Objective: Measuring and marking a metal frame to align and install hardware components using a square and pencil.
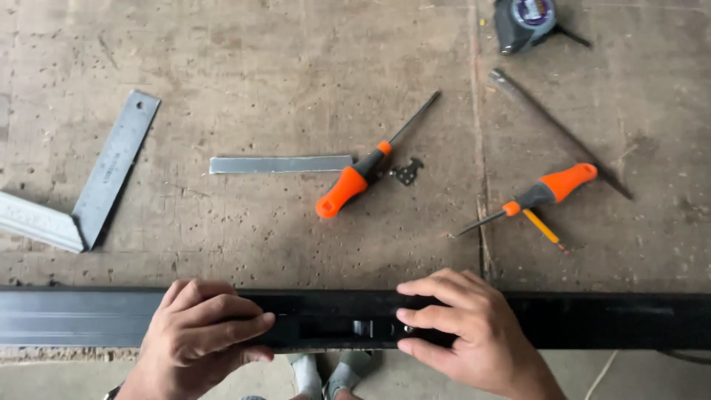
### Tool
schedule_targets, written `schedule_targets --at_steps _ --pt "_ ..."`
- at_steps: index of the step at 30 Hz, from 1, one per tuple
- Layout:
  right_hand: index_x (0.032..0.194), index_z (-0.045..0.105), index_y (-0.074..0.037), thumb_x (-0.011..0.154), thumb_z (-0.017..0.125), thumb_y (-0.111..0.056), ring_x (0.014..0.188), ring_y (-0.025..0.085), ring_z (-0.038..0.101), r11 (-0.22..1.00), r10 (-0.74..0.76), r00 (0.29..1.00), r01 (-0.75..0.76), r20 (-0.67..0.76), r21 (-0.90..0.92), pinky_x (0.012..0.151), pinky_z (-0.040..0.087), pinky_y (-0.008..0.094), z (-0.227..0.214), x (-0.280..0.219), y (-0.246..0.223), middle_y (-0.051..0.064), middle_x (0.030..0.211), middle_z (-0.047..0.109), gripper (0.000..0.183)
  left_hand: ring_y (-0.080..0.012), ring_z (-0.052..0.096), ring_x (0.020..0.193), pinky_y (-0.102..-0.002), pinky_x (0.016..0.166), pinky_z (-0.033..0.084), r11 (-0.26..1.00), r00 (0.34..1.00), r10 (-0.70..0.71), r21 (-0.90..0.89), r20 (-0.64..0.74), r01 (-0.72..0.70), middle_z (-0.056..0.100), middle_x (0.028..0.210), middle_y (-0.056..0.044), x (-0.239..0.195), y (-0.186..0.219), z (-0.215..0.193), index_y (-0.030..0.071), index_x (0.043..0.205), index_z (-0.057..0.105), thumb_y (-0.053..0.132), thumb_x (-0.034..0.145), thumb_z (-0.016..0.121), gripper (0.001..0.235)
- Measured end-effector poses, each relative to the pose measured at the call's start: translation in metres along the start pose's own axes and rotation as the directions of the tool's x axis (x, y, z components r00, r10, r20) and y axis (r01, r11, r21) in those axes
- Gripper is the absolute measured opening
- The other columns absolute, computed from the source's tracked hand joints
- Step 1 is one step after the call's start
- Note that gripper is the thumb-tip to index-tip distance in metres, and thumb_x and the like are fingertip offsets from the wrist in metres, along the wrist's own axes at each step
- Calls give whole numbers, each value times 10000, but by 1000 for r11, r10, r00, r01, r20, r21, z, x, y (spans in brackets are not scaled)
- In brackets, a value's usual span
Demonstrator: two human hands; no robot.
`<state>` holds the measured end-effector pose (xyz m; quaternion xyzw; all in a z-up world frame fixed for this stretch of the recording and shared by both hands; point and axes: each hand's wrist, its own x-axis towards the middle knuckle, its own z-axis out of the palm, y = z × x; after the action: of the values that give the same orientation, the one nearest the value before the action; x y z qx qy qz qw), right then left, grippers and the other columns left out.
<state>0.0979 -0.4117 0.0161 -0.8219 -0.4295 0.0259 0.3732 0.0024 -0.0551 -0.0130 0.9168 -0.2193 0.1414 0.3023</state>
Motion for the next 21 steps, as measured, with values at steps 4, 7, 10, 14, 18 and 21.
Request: schedule_targets --at_steps 4,7,10,14,18,21 --pt "923 752 -146 824 832 -296 869 220 715 1000 -4 1000 4 18 -24 763 542 363 2 -1 1 76 1155 743 197 -144 602 931 -322 770 430 995 999 49 85 -12 -48 704 1019 145 -7 -4 4 337 1083 764 592 838 743 354" --pt "1094 717 -212 842 774 -580 1008 229 723 985 -33 994 50 103 -165 806 528 378 10 -16 15 54 1249 709 451 -136 624 938 -323 802 441 992 998 54 115 -15 -52 701 1027 142 -7 -4 4 341 1116 749 578 859 733 349" --pt "1410 587 -324 947 568 -638 1210 241 650 861 -162 959 252 231 -442 891 528 389 19 -25 26 107 1494 558 560 -133 637 995 -333 804 427 998 998 30 59 56 -33 706 1092 138 -6 -2 -2 336 1216 742 590 866 756 433" --pt "1438 523 -316 1014 342 -337 1250 187 639 776 -216 940 329 263 -538 822 520 344 42 -28 19 81 1526 543 462 -208 639 1138 -392 911 429 995 993 -46 94 111 35 659 1277 21 -1 1 -12 284 1360 663 697 914 569 615" --pt "1095 793 -354 604 777 -604 966 172 731 641 370 886 -462 -282 -613 1011 543 377 91 -32 22 -64 873 783 551 -216 641 1116 -360 891 382 988 984 -106 -95 144 120 653 1279 -18 2 4 -22 190 1215 583 438 814 777 510" --pt "1162 775 -539 693 661 -591 1293 155 540 364 865 483 -791 -137 -492 1245 322 323 80 -13 47 -138 1197 619 485 -195 672 1012 -342 893 385 975 989 -89 -193 114 110 659 1208 -38 1 10 -24 161 1083 544 397 939 578 279"
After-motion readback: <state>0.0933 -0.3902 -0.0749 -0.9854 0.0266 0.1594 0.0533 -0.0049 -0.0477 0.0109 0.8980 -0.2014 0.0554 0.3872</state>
